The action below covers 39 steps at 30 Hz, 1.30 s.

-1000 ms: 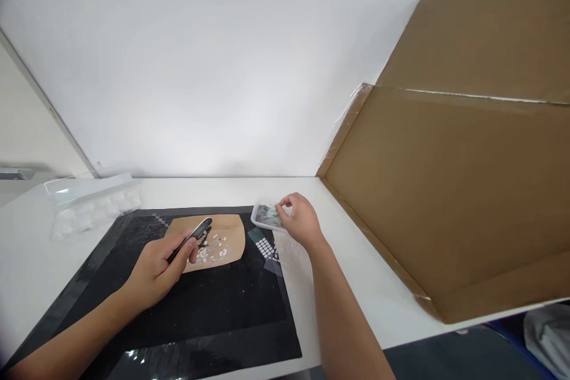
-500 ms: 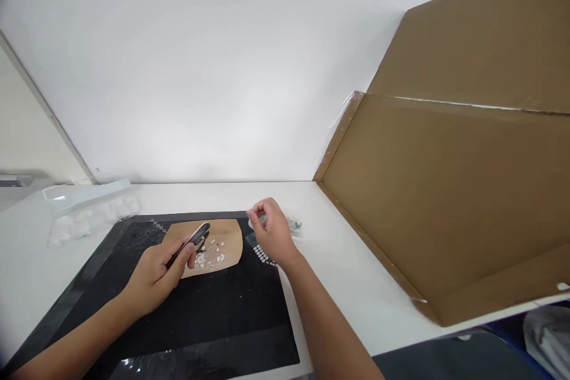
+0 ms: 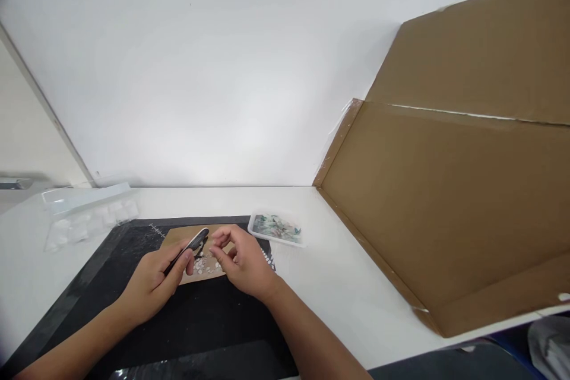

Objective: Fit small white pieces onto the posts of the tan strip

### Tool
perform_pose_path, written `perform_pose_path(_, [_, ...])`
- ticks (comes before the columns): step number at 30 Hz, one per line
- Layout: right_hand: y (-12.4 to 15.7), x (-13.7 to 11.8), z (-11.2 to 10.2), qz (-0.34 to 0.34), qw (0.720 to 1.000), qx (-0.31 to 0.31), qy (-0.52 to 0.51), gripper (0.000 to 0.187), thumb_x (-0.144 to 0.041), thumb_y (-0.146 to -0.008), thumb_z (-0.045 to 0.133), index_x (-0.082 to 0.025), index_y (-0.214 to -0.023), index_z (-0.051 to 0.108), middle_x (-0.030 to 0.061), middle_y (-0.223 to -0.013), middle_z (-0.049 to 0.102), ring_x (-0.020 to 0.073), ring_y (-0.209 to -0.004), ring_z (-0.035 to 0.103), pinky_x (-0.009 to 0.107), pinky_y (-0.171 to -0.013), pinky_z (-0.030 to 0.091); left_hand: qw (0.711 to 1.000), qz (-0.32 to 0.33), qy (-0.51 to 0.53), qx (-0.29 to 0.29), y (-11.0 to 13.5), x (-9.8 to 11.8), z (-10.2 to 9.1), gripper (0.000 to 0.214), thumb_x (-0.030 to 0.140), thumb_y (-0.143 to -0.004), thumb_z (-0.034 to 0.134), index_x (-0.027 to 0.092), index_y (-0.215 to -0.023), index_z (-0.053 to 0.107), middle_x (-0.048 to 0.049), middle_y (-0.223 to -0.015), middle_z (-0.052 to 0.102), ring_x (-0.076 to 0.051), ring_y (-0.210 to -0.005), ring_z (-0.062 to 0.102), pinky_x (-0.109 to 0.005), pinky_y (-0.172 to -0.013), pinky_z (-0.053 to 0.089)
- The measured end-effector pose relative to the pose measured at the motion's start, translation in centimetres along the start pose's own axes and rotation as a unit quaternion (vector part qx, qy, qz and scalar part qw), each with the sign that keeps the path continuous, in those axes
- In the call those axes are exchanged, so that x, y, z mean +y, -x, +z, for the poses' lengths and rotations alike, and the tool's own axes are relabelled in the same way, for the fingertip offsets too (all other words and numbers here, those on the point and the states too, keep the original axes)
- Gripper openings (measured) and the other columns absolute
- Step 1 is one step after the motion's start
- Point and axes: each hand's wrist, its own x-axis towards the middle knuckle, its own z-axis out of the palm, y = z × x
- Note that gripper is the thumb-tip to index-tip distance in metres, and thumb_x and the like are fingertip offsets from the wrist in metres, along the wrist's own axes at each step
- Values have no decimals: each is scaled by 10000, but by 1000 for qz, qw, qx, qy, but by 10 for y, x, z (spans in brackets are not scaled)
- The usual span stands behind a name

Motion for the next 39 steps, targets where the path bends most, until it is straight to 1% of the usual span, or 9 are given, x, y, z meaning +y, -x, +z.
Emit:
perform_pose_path(2, [0,0,3,1,1000,-7,-26,200,-316,-999,658,-275,-1195,673,57,-1080,660,169,-874,663,249,-601,605,1000,-4,5,-4,0,0,0,337,331,-1104,409,211,-847,590,24,-713,617,-134,-652,615,-251,-674,438])
perform_pose_path(6, [0,-1,5,3,996,-6,-92,161,-330,-987,683,-284,-1136,727,47,-1082,661,146,-793,650,257,-586,635,999,-24,21,-7,-1,1,-1,372,362,-1105,400,211,-817,581,22,-688,610,-139,-643,623,-246,-644,439])
perform_pose_path(10, [0,-5,5,19,990,11,-138,109,-329,-941,753,-257,-1001,698,16,-978,640,125,-725,624,242,-566,608,998,-40,45,-18,1,3,-1,383,381,-1103,404,210,-814,588,43,-622,571,-123,-544,573,-241,-601,429])
perform_pose_path(14, [3,-10,7,17,989,24,-143,149,-342,-939,758,-238,-944,652,8,-944,631,113,-699,610,229,-556,571,995,-56,79,-33,1,6,-1,397,390,-1107,390,212,-819,595,76,-489,482,-118,-443,503,-237,-550,412])
perform_pose_path(19, [7,-8,14,-42,991,93,-84,113,-319,-970,721,-254,-1022,645,21,-939,668,143,-751,659,256,-598,575,991,-70,105,-39,0,12,-1,414,404,-1111,376,210,-835,616,81,-463,477,-118,-417,485,-230,-518,411])
perform_pose_path(22, [7,-9,17,-87,989,122,-17,135,-295,-988,693,-271,-1120,686,46,-975,702,176,-826,692,303,-670,601,987,-75,133,-41,1,15,-1,397,408,-1106,394,203,-864,633,62,-542,544,-106,-422,485,-225,-493,408])
perform_pose_path(28, [5,-14,19,-158,973,144,92,39,-234,-981,707,-260,-1006,722,45,-898,750,197,-804,702,344,-692,578,983,-69,164,-38,4,20,0,384,402,-1099,418,197,-835,608,1,-771,676,-91,-473,526,-217,-482,435])
perform_pose_path(35, [4,1,18,-217,948,134,191,85,-212,-966,733,-259,-1001,671,41,-917,785,223,-888,748,373,-768,542,990,-65,120,-38,4,23,-1,367,384,-1104,397,204,-909,651,27,-702,674,-99,-460,526,-224,-526,463])
perform_pose_path(39, [6,1,15,-210,940,138,230,95,-185,-990,682,-256,-1048,658,46,-945,784,208,-887,744,358,-770,530,993,-47,103,-34,4,22,1,301,342,-1104,400,210,-1025,659,46,-640,651,-102,-431,529,-224,-533,476])
